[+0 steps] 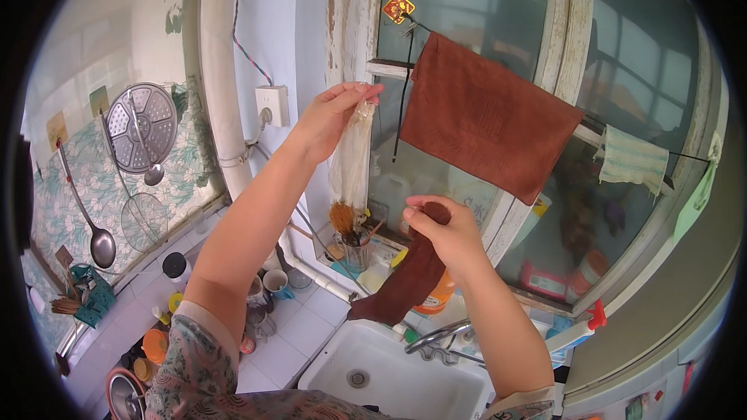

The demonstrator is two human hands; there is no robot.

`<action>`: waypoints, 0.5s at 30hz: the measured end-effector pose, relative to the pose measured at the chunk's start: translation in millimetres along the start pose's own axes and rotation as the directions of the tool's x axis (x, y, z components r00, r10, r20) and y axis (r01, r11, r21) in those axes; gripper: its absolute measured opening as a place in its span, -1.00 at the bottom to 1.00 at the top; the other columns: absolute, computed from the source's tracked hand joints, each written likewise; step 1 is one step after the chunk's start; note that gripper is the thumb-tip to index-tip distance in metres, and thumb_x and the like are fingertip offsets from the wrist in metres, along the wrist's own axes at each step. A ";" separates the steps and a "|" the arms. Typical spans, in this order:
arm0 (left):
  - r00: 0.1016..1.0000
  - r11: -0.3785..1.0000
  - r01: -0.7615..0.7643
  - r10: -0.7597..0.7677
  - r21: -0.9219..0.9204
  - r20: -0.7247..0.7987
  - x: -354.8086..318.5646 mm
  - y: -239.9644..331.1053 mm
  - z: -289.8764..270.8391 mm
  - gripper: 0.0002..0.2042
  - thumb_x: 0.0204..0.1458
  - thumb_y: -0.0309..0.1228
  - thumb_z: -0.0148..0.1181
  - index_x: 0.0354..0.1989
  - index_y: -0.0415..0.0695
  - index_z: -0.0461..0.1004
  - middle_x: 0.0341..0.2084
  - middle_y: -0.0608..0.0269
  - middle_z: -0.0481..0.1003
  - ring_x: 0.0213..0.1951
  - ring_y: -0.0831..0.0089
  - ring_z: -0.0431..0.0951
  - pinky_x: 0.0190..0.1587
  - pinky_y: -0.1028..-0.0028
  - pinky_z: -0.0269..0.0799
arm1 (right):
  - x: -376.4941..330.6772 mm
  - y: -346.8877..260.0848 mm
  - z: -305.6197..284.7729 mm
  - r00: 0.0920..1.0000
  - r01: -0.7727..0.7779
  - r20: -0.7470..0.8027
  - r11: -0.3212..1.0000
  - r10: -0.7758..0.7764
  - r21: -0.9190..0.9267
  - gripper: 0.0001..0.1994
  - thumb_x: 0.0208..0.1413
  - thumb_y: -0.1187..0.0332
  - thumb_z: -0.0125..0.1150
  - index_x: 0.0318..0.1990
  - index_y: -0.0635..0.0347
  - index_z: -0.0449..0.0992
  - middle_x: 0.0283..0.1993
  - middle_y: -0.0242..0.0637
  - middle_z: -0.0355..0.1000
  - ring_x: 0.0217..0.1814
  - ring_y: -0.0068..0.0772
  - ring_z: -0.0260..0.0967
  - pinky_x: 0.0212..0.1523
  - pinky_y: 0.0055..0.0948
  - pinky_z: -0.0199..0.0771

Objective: The person washes a small metal pot in a kitchen sink using a cloth and running water. They also handle and hang towels on a rack above the sink and retrieve a cloth from a drawer before placing the pot on the stove.

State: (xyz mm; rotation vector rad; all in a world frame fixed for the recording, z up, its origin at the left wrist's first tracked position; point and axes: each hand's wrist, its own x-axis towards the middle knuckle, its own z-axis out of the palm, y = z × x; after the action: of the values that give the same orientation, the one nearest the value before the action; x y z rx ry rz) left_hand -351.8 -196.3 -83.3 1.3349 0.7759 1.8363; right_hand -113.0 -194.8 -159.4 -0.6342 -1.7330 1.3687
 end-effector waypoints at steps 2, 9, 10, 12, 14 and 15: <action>0.989 0.973 -0.094 0.115 0.210 -0.088 35.1 4.6 -6.5 -0.82 0.04 -0.36 0.13 -0.24 -0.18 0.46 -0.25 0.32 0.48 -0.19 0.60 0.41 -0.06 0.58 0.26 | 5.7 7.7 -7.4 0.999 -0.040 0.009 0.998 0.039 0.057 -0.72 -0.04 0.38 0.26 -0.16 0.31 0.48 -0.33 -0.37 0.42 -0.30 -0.58 0.32 -0.27 -0.58 0.32; 0.837 0.699 -0.370 0.537 0.612 -0.108 156.1 -0.7 -42.2 -0.84 0.02 -0.37 0.12 -0.29 -0.16 0.51 -0.46 0.29 0.53 -0.37 0.53 0.48 -0.27 0.51 0.35 | 3.1 5.1 -27.7 0.997 -0.079 -0.004 0.985 0.081 0.153 -0.77 -0.02 0.47 0.23 -0.18 0.33 0.47 -0.38 -0.39 0.40 -0.39 -0.57 0.35 -0.34 -0.58 0.36; 0.813 0.602 -0.335 0.573 0.725 -0.100 166.5 -1.2 -39.3 -0.84 0.02 -0.36 0.11 -0.28 -0.15 0.51 -0.45 0.26 0.53 -0.37 0.48 0.49 -0.27 0.49 0.36 | 2.4 8.1 -32.7 0.997 -0.072 -0.021 0.988 0.076 0.135 -0.77 -0.02 0.48 0.23 -0.18 0.33 0.47 -0.38 -0.39 0.40 -0.41 -0.56 0.36 -0.35 -0.57 0.37; 0.768 0.365 -0.224 0.637 0.903 -0.067 181.9 1.9 -31.7 -0.82 0.02 -0.33 0.11 -0.26 -0.12 0.51 -0.42 0.21 0.54 -0.36 0.37 0.52 -0.26 0.45 0.38 | 0.6 10.2 -41.0 0.993 -0.103 -0.042 0.988 0.108 0.119 -0.77 -0.02 0.50 0.23 -0.17 0.33 0.47 -0.38 -0.40 0.39 -0.41 -0.56 0.37 -0.34 -0.57 0.38; 0.703 0.206 -0.229 0.711 0.951 0.015 197.8 0.5 -28.7 -0.84 0.00 -0.32 0.12 -0.29 -0.07 0.52 -0.47 0.17 0.54 -0.39 0.28 0.53 -0.31 0.40 0.39 | -0.3 15.1 -47.0 0.993 -0.101 -0.042 0.987 0.107 0.126 -0.77 -0.02 0.50 0.23 -0.17 0.33 0.47 -0.39 -0.40 0.38 -0.40 -0.56 0.38 -0.34 -0.58 0.39; 0.671 0.122 -0.222 0.739 0.967 0.060 204.9 -0.7 -28.6 -0.85 -0.01 -0.31 0.12 -0.30 -0.04 0.53 -0.49 0.15 0.53 -0.41 0.24 0.53 -0.33 0.38 0.40 | -0.8 19.1 -49.5 0.993 -0.104 -0.040 0.986 0.110 0.132 -0.77 -0.02 0.51 0.23 -0.17 0.34 0.47 -0.39 -0.40 0.38 -0.40 -0.56 0.38 -0.34 -0.58 0.39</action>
State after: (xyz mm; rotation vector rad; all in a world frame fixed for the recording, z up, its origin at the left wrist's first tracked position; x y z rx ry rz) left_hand -419.8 -27.4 14.9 2.1184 2.1716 2.3644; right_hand -73.0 -163.2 -174.3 -0.6890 -1.5774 1.5155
